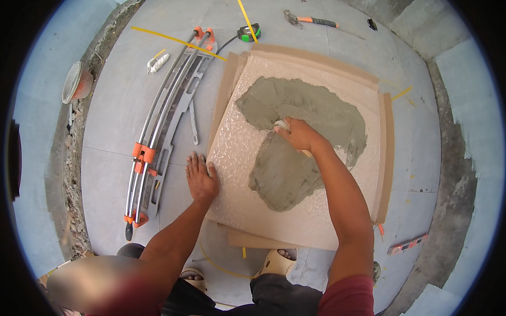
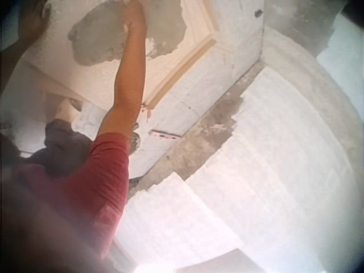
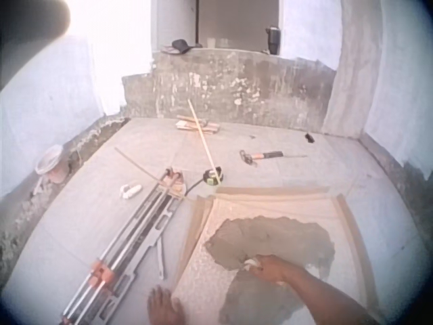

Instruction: The person scoops adhesive from a bucket and spreads it evenly across the back of a large tile using a trowel. They then move to a pile of wet concrete on the floor and smooth it with the trowel.

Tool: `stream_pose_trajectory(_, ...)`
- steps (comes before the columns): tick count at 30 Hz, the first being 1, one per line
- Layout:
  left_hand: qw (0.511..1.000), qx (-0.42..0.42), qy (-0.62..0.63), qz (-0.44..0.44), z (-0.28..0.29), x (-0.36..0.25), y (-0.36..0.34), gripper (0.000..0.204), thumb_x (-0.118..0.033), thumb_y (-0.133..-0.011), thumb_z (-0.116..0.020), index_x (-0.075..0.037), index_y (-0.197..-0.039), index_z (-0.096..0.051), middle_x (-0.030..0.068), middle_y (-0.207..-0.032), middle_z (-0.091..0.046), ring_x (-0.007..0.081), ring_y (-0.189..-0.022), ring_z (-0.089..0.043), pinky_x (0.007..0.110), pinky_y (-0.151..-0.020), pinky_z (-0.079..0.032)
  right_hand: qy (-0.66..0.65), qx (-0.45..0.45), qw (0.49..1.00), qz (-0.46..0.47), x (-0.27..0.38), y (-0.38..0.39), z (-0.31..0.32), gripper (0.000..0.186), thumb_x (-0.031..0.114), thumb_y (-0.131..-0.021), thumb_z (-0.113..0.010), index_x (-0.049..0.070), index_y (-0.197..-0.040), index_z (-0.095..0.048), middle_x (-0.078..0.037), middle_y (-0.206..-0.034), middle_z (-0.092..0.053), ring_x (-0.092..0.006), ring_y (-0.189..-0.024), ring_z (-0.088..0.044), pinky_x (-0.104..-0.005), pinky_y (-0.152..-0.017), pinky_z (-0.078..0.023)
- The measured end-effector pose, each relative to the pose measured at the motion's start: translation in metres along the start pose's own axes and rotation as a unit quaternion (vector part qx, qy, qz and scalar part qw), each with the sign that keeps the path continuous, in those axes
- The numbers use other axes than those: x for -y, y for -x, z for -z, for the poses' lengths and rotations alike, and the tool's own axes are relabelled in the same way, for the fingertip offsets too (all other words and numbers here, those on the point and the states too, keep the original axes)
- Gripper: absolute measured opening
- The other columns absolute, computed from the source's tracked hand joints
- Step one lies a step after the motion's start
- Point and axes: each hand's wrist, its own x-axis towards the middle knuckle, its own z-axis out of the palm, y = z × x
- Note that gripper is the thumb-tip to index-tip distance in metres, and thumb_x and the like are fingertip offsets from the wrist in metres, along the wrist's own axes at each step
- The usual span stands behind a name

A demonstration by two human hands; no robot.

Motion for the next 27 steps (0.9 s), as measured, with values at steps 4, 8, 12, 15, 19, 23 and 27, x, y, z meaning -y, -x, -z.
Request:
stream_pose_trajectory(4,1.0,-0.001,0.0,0.005,-0.002,0.004,0.004,0.055,-0.035,-0.099,-0.037,0.001,-0.14,-0.043,0.0192,-0.154,-0.029,0.0339,-0.145,-0.021,0.045,-0.119,-0.014,0.14,-0.02,0.984,0.112,-0.023,0.036,-0.007,0.048,0.034,-0.094,-0.056,0.009,-0.134,-0.051,-0.023,-0.107,-0.063,-0.0354,-0.101,-0.062,-0.0432,-0.086,-0.048)
stream_pose_trajectory(8,1.0,-0.006,-0.002,-0.008,0.0,0.006,0.008,0.054,-0.034,-0.099,-0.038,0.002,-0.14,-0.043,0.0194,-0.154,-0.03,0.0346,-0.145,-0.022,0.046,-0.119,-0.015,0.168,-0.05,0.983,0.062,-0.027,0.037,-0.005,0.045,0.032,-0.094,-0.055,0.016,-0.136,-0.05,-0.02,-0.111,-0.061,-0.0366,-0.101,-0.061,-0.044,-0.088,-0.048)
stream_pose_trajectory(12,1.0,-0.007,0.0,-0.01,-0.001,0.003,0.006,0.054,-0.033,-0.099,-0.039,0.002,-0.14,-0.043,0.0192,-0.154,-0.03,0.0344,-0.144,-0.022,0.046,-0.119,-0.015,0.178,-0.115,0.977,0.009,-0.02,-0.006,0.01,0.045,0.033,-0.095,-0.053,0.017,-0.137,-0.048,-0.02,-0.113,-0.06,-0.0367,-0.103,-0.06,-0.0448,-0.089,-0.048)
stream_pose_trajectory(15,1.0,0.003,-0.006,-0.003,-0.001,0.002,-0.002,0.056,-0.034,-0.099,-0.037,0.002,-0.142,-0.041,0.0181,-0.155,-0.027,0.0325,-0.146,-0.02,0.045,-0.12,-0.012,0.174,-0.165,0.971,-0.005,-0.02,-0.051,0.02,0.046,0.034,-0.095,-0.053,0.017,-0.138,-0.048,-0.02,-0.115,-0.061,-0.037,-0.106,-0.06,-0.0457,-0.091,-0.048)
stream_pose_trajectory(19,1.0,0.011,-0.007,0.0,-0.001,0.003,-0.002,0.056,-0.034,-0.099,-0.037,0.002,-0.142,-0.041,0.018,-0.155,-0.027,0.0323,-0.146,-0.02,0.044,-0.12,-0.012,0.139,-0.148,0.979,-0.022,-0.014,-0.081,0.034,0.048,0.038,-0.095,-0.053,0.014,-0.136,-0.049,-0.021,-0.118,-0.062,-0.0372,-0.111,-0.059,-0.0463,-0.094,-0.047)
stream_pose_trajectory(23,1.0,0.02,0.003,-0.001,0.001,-0.006,-0.002,0.056,-0.034,-0.099,-0.037,0.002,-0.141,-0.041,0.018,-0.155,-0.027,0.0325,-0.146,-0.02,0.044,-0.12,-0.012,0.114,-0.158,0.981,0.01,-0.028,-0.102,0.045,0.051,0.04,-0.095,-0.052,0.007,-0.134,-0.051,-0.022,-0.122,-0.061,-0.0372,-0.115,-0.057,-0.0459,-0.097,-0.046)
stream_pose_trajectory(27,1.0,0.006,0.002,-0.004,0.006,-0.002,-0.001,0.055,-0.034,-0.099,-0.038,0.002,-0.14,-0.043,0.0188,-0.154,-0.028,0.0335,-0.145,-0.02,0.046,-0.119,-0.013,0.095,-0.096,0.991,-0.021,-0.02,-0.097,0.049,0.053,0.041,-0.095,-0.05,0.005,-0.134,-0.05,-0.021,-0.125,-0.06,-0.0373,-0.115,-0.057,-0.0456,-0.098,-0.045)
